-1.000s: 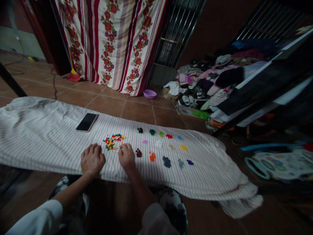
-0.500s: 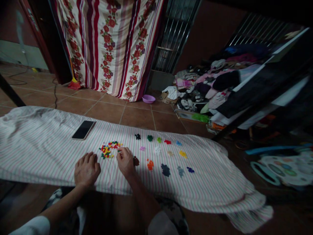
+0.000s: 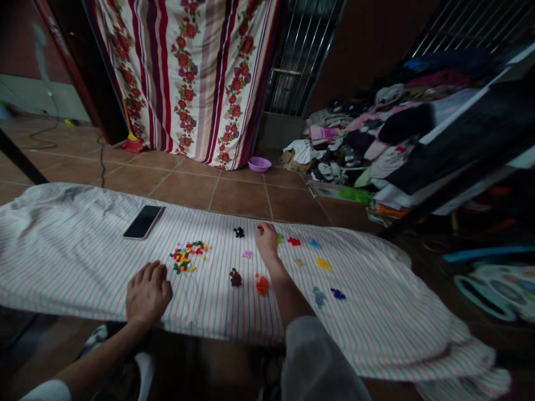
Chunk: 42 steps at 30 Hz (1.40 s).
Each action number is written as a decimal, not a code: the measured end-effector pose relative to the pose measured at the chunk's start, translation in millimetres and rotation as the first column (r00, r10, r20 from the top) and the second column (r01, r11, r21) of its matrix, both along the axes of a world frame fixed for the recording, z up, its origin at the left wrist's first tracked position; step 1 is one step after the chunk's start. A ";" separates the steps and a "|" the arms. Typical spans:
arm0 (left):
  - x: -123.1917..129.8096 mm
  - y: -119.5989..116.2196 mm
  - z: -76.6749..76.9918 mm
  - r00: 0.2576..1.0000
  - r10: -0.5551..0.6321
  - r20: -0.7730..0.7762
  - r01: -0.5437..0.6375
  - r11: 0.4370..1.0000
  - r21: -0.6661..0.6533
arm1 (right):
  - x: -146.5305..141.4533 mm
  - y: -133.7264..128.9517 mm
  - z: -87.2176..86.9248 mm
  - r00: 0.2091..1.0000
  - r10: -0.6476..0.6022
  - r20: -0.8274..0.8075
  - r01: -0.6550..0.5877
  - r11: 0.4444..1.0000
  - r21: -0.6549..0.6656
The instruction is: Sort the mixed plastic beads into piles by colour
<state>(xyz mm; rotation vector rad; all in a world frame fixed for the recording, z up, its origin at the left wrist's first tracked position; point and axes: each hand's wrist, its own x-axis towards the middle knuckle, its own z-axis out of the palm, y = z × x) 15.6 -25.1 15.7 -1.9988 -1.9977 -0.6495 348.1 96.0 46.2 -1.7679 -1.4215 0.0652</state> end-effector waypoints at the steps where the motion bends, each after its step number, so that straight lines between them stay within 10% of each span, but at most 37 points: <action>1: 0.2 0.2 0.3 1.000 0.001 -0.006 -0.001 1.000 -0.001 | 6.3 5.1 1.2 1.000 -0.018 0.016 0.018 0.999 -0.046; 42: 0.6 1.7 0.8 1.000 -0.006 0.005 0.006 1.000 -0.020 | 42.2 41.2 -23.7 0.966 0.123 0.227 -0.054 0.957 -0.286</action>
